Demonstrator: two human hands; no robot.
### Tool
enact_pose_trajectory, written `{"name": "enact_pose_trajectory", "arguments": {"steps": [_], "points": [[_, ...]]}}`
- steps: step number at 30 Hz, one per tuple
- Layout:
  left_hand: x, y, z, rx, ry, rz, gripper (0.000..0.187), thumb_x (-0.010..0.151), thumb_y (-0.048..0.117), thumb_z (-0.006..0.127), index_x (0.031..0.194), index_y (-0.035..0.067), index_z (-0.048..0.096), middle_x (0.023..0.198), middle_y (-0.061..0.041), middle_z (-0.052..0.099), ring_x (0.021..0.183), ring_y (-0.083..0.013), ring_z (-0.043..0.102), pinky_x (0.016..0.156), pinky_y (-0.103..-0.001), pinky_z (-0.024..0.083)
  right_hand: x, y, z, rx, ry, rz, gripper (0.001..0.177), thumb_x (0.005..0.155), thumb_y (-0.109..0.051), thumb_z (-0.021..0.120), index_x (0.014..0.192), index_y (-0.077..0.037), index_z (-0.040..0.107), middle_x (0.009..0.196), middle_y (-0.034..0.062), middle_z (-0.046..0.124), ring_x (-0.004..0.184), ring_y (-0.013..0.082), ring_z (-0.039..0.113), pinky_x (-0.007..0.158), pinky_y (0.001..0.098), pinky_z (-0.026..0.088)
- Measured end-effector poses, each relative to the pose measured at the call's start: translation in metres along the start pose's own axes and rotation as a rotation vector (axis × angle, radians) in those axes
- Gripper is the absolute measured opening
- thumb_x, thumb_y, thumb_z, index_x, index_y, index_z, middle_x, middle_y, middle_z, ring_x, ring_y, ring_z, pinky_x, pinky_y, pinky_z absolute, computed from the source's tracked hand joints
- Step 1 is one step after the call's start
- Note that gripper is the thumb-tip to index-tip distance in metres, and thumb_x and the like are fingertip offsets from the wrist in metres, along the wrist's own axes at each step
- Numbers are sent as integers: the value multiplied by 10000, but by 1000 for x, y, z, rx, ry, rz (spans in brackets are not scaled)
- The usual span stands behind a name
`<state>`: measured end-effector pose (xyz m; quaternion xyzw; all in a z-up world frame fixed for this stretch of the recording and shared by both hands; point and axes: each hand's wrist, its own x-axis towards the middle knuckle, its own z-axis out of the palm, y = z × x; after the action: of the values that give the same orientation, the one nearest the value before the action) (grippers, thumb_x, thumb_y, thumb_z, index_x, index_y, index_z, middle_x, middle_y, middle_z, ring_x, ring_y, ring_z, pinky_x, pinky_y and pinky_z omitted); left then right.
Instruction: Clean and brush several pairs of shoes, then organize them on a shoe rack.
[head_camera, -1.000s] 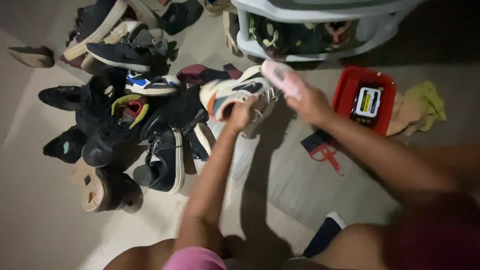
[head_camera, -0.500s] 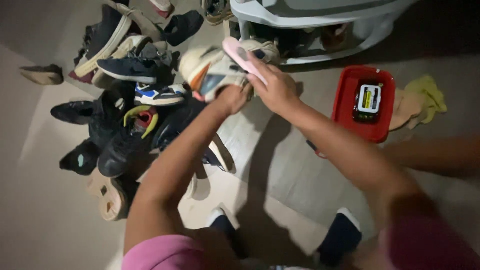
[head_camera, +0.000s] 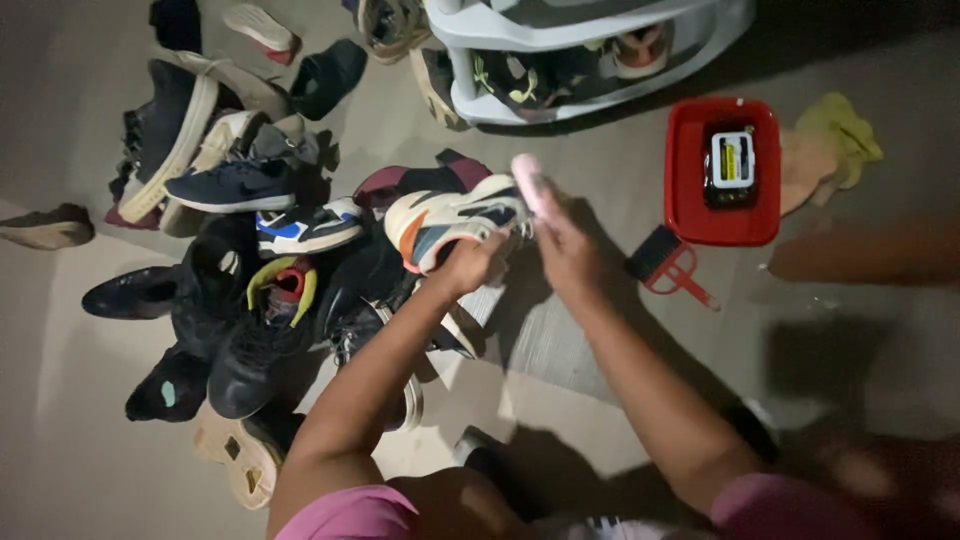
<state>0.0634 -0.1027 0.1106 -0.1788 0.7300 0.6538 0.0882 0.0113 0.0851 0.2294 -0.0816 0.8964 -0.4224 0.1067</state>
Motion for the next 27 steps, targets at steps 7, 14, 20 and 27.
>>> {"name": "enact_pose_trajectory", "arguments": {"steps": [7,14,20,27], "points": [[11,-17,-28,-245,60,-203,541,1162,497,579,866,48,524,723,-66,400,604,-240,406,517,-416,357,29,108,28,177,66,201,443,1065,-271,542,1499,-181,538,1161,101,728,909,205,692,781,367,535],[7,48,-14,-881,-199,-87,471,1054,394,441,1050,-21,664,873,-153,711,734,-287,683,706,-408,579,19,83,45,110,215,-394,481,1016,-182,674,1481,-109,572,1243,190,708,1080,312,691,901,428,551],[-2,58,-10,-970,-54,-231,418,1060,324,422,1109,-41,620,917,-178,711,774,-319,687,740,-453,581,26,89,16,181,214,51,487,1003,-201,634,1479,-150,548,1219,157,716,1035,294,728,868,408,580],[-11,87,-1,-1097,52,-250,398,1034,312,423,1126,-39,586,971,-194,693,809,-327,705,731,-447,588,9,100,35,16,277,-543,448,1021,-210,672,1447,-120,566,1310,205,702,1184,316,686,995,427,552]]}}
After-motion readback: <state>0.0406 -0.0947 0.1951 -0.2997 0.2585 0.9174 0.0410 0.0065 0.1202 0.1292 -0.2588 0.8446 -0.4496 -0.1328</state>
